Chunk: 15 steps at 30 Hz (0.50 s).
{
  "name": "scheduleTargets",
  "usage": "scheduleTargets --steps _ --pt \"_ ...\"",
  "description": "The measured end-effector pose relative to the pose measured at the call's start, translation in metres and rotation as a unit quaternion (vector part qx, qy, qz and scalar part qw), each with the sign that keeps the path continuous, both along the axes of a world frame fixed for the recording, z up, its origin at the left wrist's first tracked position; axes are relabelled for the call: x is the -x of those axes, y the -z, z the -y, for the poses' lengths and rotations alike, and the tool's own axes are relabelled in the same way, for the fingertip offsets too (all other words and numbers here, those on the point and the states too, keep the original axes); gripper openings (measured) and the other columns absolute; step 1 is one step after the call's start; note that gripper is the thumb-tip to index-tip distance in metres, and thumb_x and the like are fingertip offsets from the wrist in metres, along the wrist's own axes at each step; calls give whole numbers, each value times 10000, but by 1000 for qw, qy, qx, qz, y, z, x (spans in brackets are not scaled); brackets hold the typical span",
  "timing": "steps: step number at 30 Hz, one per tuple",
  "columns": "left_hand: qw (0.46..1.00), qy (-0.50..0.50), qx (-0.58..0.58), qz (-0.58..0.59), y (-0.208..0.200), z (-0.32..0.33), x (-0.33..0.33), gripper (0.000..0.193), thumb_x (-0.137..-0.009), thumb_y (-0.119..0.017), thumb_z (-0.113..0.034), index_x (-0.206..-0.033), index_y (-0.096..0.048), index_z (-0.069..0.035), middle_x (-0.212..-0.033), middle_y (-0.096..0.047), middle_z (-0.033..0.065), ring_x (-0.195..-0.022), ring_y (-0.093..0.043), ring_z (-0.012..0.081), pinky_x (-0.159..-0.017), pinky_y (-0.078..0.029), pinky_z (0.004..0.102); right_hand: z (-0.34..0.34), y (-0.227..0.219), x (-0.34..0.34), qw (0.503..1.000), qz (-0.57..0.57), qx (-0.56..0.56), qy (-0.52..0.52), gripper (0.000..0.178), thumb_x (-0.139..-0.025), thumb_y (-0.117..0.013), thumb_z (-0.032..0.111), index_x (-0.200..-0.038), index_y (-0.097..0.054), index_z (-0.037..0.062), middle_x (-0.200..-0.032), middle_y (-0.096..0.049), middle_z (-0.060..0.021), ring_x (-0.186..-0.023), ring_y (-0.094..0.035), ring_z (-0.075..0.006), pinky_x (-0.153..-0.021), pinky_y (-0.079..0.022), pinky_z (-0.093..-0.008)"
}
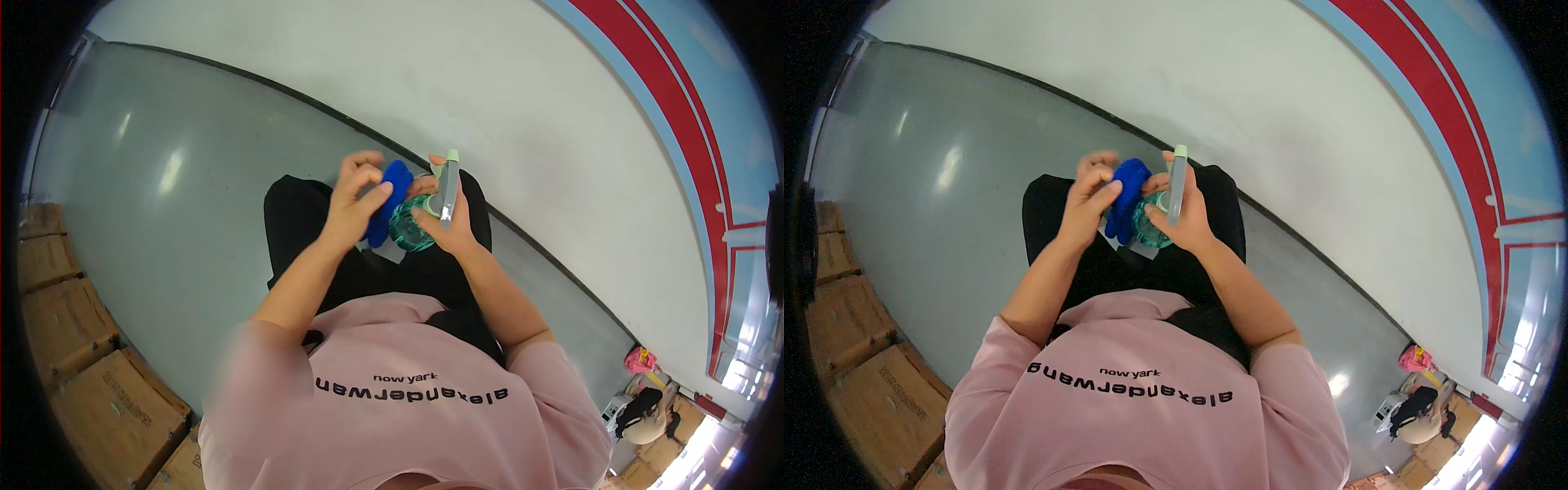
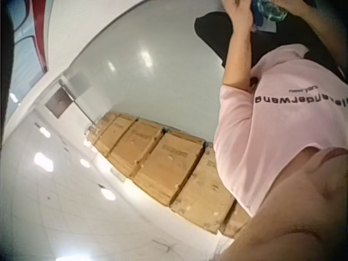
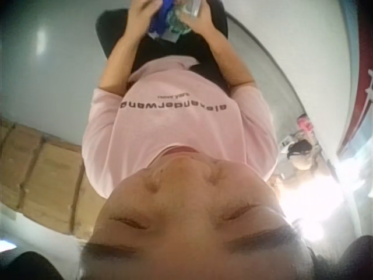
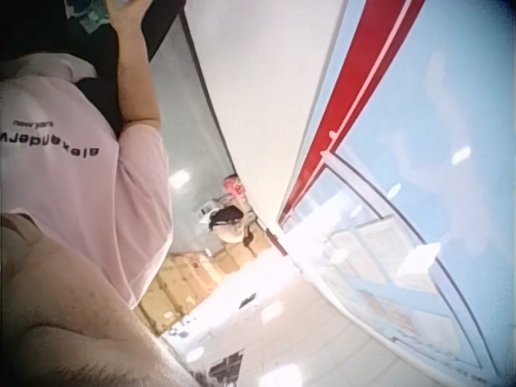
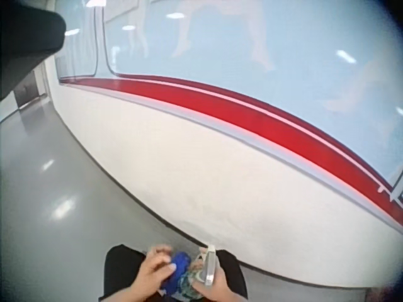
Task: Wipe down a white wall surface using a cleaning spray and a blue cloth.
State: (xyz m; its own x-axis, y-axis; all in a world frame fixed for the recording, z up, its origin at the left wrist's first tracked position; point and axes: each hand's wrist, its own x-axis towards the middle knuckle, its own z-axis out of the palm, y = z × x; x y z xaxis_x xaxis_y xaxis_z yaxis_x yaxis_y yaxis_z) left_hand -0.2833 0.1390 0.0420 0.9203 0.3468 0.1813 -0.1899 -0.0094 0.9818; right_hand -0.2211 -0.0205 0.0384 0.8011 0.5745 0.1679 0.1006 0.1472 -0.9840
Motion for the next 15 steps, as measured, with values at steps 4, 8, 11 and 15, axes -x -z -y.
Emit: scheduleTargets --steps 4,8,11,15 --pt "994 76 41 65 1 -32 -29 109 -826 -500 -115 -741 -452 -65 -1039 -521 88 -988 -485 205 -963 -284 354 -6 40 -18 999 -35 27 -11 743 -655 -613 -7 -1297 -247 68 -824 -542 -53 -818 -552 -171 -781 -429 -321" --pt "998 -34 59 5 14 -45 -67 112 -842 -500 -128 -768 -463 -52 -806 -544 34 -739 -504 140 -711 -413 268 -17 56 -28 994 -21 89 -66 744 -672 -602 7 -1311 -228 80 -806 -547 -37 -816 -552 -163 -810 -417 -337" --pt "918 -46 344 -192 42 -71 -105 105 -820 -544 -149 -861 -494 -66 -737 -508 21 -668 -518 130 -576 -447 248 -37 57 -38 992 -48 83 -84 733 -681 -594 12 -1313 -231 89 -802 -553 -34 -826 -552 -155 -816 -412 -345" --pt "858 -41 467 -213 93 -89 -144 193 -798 -586 -171 -934 -508 -58 -775 -524 43 -676 -526 133 -606 -468 259 -41 88 -53 989 -105 91 -49 725 -686 -594 4 -1309 -233 87 -799 -553 -36 -812 -563 -160 -791 -426 -335"
